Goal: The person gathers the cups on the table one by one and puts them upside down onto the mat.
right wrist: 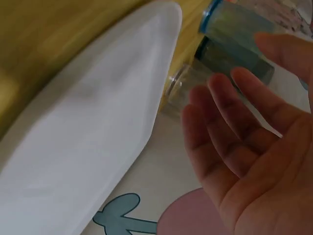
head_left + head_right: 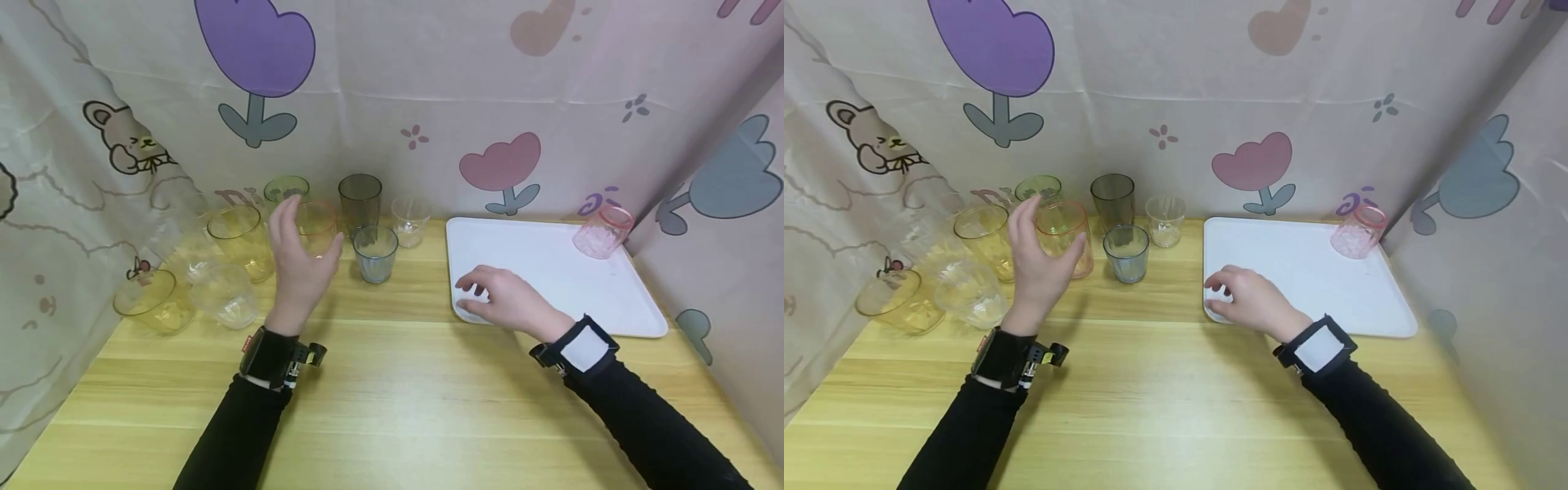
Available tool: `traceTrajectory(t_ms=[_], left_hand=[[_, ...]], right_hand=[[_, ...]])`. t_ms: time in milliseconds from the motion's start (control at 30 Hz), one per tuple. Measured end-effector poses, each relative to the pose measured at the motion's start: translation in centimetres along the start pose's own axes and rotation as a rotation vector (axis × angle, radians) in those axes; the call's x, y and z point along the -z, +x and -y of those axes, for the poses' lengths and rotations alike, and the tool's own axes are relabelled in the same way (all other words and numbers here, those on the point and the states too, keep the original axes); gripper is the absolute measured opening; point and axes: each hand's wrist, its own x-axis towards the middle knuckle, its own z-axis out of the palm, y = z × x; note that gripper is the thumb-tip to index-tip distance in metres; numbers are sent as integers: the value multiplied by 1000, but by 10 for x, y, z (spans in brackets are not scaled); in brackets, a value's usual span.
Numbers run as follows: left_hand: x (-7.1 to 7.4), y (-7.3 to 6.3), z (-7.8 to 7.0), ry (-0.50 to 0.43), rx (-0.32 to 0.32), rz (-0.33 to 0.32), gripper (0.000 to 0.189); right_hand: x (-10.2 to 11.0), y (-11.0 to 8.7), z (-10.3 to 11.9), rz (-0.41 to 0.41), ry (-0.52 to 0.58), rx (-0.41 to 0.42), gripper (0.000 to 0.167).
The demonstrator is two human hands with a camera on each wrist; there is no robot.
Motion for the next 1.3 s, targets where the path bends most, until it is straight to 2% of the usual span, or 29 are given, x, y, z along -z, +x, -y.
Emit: traceTrajectory(t_ms=[167, 267, 333, 433, 600, 800, 967, 1133, 1300], left_hand=[[5, -2, 16, -49, 284, 62, 108], [6, -1, 25, -60, 442, 109, 117], [5, 1, 31, -65, 506, 135, 119], [4, 4, 39, -86, 560, 168, 118], [1, 7, 48, -143, 619, 209, 106], [-3, 8, 57, -156, 607, 240, 86], [-3, 9, 59, -143, 597, 233, 84], [-2, 8, 58, -136, 621, 222, 83], [-2, 7, 52, -130, 629, 192, 78]], right_hand=[[-8, -4, 3, 66, -12, 4, 19], [-10, -5, 4, 103, 4, -6, 17], [-13, -6, 4, 125, 17, -9, 16], [-17, -7, 2, 137, 19, -12, 15], [-25, -8, -2, 94, -6, 12, 12], [-28, -7, -4, 67, -9, -4, 16], [-27, -7, -2, 62, -11, -28, 16], [-27, -7, 1, 66, -17, -51, 14], [-27, -9, 1, 71, -25, -66, 13]])
